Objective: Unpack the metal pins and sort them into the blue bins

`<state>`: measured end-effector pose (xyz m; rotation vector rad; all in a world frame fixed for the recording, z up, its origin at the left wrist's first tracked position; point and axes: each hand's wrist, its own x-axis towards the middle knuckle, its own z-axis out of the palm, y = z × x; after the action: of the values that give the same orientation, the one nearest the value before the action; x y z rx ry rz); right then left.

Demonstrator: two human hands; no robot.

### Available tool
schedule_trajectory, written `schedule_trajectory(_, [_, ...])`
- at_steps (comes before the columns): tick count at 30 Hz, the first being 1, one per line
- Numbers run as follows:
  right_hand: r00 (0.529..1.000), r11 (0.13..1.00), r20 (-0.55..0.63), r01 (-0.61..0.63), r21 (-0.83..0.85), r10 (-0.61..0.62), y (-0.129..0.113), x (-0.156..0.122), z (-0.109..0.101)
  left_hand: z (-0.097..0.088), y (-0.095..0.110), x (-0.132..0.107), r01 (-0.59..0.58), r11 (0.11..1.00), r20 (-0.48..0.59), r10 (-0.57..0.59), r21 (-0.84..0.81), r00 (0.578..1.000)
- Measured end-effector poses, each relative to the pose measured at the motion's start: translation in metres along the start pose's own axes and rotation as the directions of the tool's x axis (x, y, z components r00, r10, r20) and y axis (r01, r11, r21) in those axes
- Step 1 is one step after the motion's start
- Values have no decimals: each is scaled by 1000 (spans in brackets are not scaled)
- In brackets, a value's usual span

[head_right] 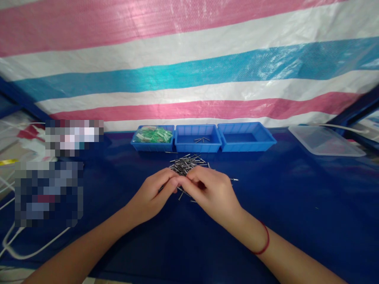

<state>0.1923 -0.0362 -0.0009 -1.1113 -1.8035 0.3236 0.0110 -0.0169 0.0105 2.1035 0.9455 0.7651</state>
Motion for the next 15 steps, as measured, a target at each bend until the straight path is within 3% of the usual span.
schedule_trajectory(3, [960,933,1,-274,233,281,15,8,3,-2,0,0,101,995,-54,-100,8,993])
schedule_trajectory(6, [895,819,-45,-384,426,443,34,19,2,-5,-1,1,142,990,-81,-140,18,987])
schedule_trajectory(10, [867,805,-139,-371,463,479,55,33,-5,-11,-1,3,137,985,-69,-131,103,989])
schedule_trajectory(15, [870,821,2,-465,332,493,68,44,-12,-28,-4,6,69,948,35,-84,311,996])
